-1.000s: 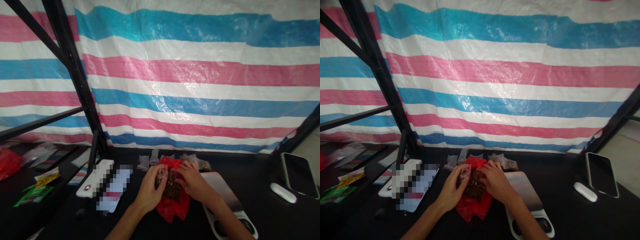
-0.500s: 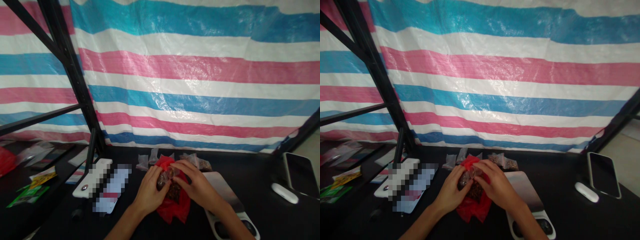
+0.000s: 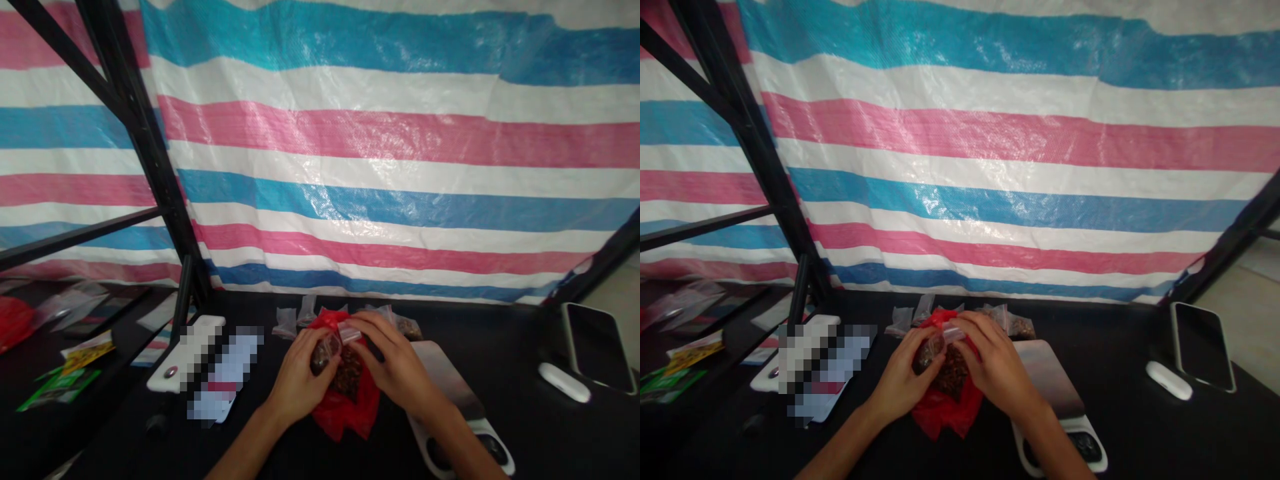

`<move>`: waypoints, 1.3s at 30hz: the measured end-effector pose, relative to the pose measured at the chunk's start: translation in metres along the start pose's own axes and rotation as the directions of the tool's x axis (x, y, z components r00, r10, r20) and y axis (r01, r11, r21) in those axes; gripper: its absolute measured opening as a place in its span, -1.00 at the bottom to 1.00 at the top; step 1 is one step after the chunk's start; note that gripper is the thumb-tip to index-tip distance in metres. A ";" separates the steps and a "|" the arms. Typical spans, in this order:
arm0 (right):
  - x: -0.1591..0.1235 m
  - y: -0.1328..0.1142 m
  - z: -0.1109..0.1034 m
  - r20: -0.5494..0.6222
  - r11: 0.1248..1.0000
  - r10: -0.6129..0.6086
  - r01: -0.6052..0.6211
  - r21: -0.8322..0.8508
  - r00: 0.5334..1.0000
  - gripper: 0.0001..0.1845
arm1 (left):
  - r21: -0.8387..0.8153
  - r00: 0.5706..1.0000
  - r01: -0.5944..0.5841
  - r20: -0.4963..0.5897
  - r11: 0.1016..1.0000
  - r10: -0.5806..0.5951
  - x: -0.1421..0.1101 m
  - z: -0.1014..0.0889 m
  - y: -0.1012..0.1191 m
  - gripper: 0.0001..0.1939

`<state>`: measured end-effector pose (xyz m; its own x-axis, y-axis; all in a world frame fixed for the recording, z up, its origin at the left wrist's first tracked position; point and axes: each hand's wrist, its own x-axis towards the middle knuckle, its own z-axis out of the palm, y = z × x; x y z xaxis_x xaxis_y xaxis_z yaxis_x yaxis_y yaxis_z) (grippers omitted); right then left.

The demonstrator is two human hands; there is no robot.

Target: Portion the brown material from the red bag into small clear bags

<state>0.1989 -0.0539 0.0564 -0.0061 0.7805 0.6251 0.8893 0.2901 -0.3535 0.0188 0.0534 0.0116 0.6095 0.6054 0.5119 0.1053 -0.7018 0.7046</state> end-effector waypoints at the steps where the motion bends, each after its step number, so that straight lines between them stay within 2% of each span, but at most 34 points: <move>1: 0.000 0.001 -0.002 -0.018 1.000 0.029 -0.029 -0.008 0.999 -0.63 | -0.019 1.000 0.008 -0.028 1.000 -0.008 0.000 0.000 -0.001 -0.64; 4: 0.001 0.000 -0.006 0.054 0.997 0.074 -0.073 -0.026 0.996 -0.62 | -0.083 0.995 0.017 -0.097 0.996 -0.025 -0.002 -0.002 -0.002 -0.58; 8: -0.001 -0.012 0.001 0.213 0.996 0.077 -0.085 0.029 0.974 -0.44 | -0.142 0.987 0.023 -0.154 0.990 -0.045 -0.002 -0.004 0.001 -0.57; 12: -0.003 -0.024 0.015 0.206 0.981 0.137 -0.161 0.106 0.969 -0.29 | -0.217 0.990 0.031 -0.131 0.976 -0.060 -0.001 -0.002 0.002 -0.69; 14: -0.002 -0.026 0.018 0.199 0.977 0.147 -0.173 0.123 0.969 -0.34 | -0.250 0.990 0.046 -0.121 0.967 -0.079 -0.001 -0.002 0.001 -0.75; 16: -0.002 -0.025 0.015 0.194 0.974 0.145 -0.174 0.143 0.970 -0.43 | -0.279 0.987 0.057 -0.132 0.959 -0.097 -0.001 -0.003 0.000 -0.71; 18: -0.004 -0.020 0.005 0.183 0.973 0.147 -0.176 0.153 0.972 -0.51 | -0.326 0.988 0.036 -0.131 0.945 -0.083 -0.001 -0.005 -0.002 -0.61; 21: -0.021 -0.004 -0.022 0.110 0.973 0.197 -0.207 0.097 0.974 -0.61 | -0.375 0.989 -0.017 -0.140 0.927 -0.039 -0.001 -0.008 -0.005 -0.52; 23: -0.041 0.012 -0.045 0.044 0.971 0.239 -0.240 0.009 0.970 -0.63 | -0.340 0.987 -0.018 -0.154 0.940 -0.037 -0.001 -0.008 -0.005 -0.58; 26: -0.069 0.034 -0.075 0.050 0.942 0.278 -0.262 -0.212 0.959 -0.66 | -0.250 0.989 0.006 -0.144 0.968 -0.044 -0.003 -0.007 -0.002 -0.68; 28: -0.082 0.044 -0.086 0.088 0.914 0.276 -0.233 -0.331 0.957 -0.66 | -0.198 0.992 -0.003 -0.122 0.980 -0.022 -0.004 -0.006 0.001 -0.72; 30: -0.088 0.049 -0.088 0.101 0.894 0.283 -0.224 -0.388 0.954 -0.62 | -0.158 0.994 -0.026 -0.108 0.987 0.009 -0.004 -0.005 0.002 -0.73; 32: -0.092 0.053 -0.083 0.013 0.885 0.290 -0.263 -0.383 0.957 -0.58 | -0.132 0.993 -0.030 -0.115 0.991 0.015 -0.003 -0.005 0.001 -0.74; 34: -0.096 0.057 -0.077 -0.169 0.884 0.287 -0.329 -0.331 0.943 -0.60 | -0.118 0.991 -0.019 -0.137 0.993 0.003 -0.001 -0.006 -0.001 -0.74; 37: -0.105 0.060 -0.072 -0.433 0.868 0.272 -0.414 -0.276 0.859 -0.61 | -0.102 0.986 0.000 -0.167 0.995 -0.017 0.002 -0.007 -0.004 -0.72; 39: -0.110 0.061 -0.073 -0.527 0.846 0.268 -0.458 -0.272 0.807 -0.61 | -0.093 0.984 0.006 -0.177 0.996 -0.022 0.003 -0.008 -0.004 -0.71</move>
<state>0.2869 -0.1626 0.0170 0.4739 0.4159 0.7761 0.8797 -0.2628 -0.3964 0.0137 0.0608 0.0142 0.4578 0.6781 0.5750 0.0353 -0.6601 0.7503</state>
